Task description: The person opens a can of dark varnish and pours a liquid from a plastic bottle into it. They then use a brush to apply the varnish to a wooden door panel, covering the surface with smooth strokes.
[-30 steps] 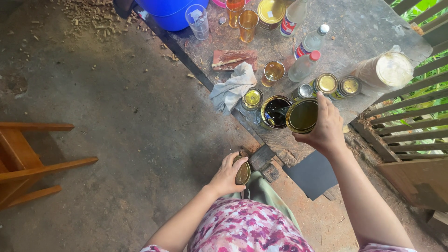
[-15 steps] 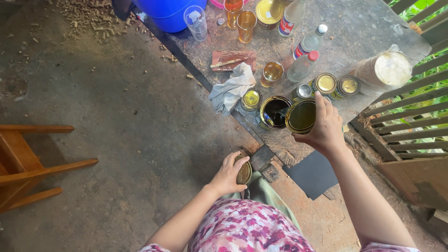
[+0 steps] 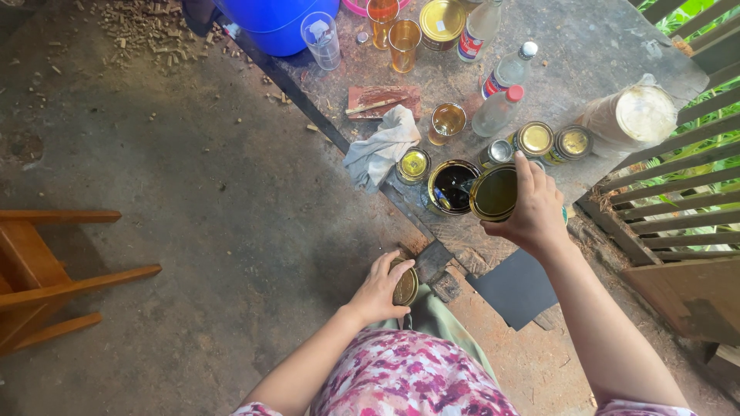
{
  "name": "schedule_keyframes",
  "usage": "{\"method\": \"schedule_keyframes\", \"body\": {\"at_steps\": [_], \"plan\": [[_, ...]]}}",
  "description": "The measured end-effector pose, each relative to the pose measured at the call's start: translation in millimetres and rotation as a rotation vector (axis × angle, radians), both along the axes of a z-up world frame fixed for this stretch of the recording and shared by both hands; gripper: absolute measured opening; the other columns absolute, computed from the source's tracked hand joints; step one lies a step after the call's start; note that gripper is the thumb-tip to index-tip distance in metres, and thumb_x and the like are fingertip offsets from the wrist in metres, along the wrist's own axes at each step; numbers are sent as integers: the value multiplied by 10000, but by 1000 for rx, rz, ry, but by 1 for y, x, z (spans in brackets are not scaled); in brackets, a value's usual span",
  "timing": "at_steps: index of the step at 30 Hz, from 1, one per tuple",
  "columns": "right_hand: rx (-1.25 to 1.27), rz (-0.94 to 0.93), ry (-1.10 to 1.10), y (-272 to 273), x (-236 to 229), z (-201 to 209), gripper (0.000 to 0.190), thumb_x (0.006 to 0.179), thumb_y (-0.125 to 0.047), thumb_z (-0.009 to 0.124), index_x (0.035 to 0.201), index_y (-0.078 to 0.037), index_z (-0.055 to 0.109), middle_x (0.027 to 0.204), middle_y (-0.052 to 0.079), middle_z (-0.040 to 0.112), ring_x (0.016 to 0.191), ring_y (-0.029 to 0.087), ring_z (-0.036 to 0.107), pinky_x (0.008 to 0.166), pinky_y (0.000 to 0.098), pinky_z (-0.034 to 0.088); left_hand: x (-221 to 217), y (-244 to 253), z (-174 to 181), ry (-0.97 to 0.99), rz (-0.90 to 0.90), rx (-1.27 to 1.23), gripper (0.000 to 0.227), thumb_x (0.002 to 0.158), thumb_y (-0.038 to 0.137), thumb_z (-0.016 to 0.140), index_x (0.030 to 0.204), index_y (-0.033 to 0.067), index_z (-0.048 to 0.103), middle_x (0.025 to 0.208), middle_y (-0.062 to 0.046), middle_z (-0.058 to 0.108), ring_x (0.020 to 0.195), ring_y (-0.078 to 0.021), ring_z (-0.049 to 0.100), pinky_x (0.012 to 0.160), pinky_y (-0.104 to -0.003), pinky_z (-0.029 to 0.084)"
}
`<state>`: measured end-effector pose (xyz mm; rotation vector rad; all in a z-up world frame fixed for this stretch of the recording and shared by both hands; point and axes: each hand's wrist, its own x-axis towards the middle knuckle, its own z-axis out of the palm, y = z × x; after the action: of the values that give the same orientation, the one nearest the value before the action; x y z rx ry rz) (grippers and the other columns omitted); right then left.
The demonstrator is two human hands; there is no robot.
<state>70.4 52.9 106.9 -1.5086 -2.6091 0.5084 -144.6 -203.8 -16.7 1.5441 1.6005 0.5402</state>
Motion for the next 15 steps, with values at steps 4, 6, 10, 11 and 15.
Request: {"method": "schedule_keyframes", "body": {"at_steps": [4, 6, 10, 11, 15], "plan": [[-4, 0, -9, 1, -1, 0, 1380, 460, -344, 988, 1587, -61, 243, 1504, 180, 433, 1343, 399, 445, 1085, 519, 392, 2, 2, 0, -5, -5, -14, 1053, 630, 241, 913, 1533, 221, 372, 1586, -190, 267, 1501, -467, 223, 1201, -543, 323], [-9, -2, -18, 1, -1, 1, 1383, 454, -342, 990, 1584, -62, 243, 1497, 180, 435, 1339, 400, 446, 1082, 519, 394, 2, 2, -1, -6, -4, -6, 1053, 625, 243, 916, 1530, 221, 378, 1585, -191, 268, 1497, -468, 226, 1199, -542, 329], [-7, 3, -23, 1, -2, 1, 1377, 458, -341, 984, 1585, -63, 244, 1483, 180, 444, 1326, 402, 455, 1077, 520, 400, 3, 3, -1, -4, -5, -12, 1057, 623, 243, 916, 1532, 222, 378, 1588, -193, 264, 1501, -468, 222, 1199, -541, 329], [-5, 6, -24, 2, -2, 1, 1373, 461, -344, 980, 1586, -63, 244, 1477, 180, 448, 1320, 403, 459, 1072, 522, 404, 3, 3, -1, -1, -6, -16, 1057, 625, 243, 917, 1533, 223, 377, 1587, -194, 263, 1501, -468, 220, 1199, -542, 329], [2, 12, -35, 2, -2, 0, 1368, 463, -350, 970, 1587, -65, 244, 1465, 183, 453, 1308, 405, 466, 1060, 526, 415, 5, 3, -4, 4, -10, -20, 1059, 627, 244, 921, 1533, 222, 374, 1589, -199, 258, 1502, -473, 210, 1194, -544, 326]]}}
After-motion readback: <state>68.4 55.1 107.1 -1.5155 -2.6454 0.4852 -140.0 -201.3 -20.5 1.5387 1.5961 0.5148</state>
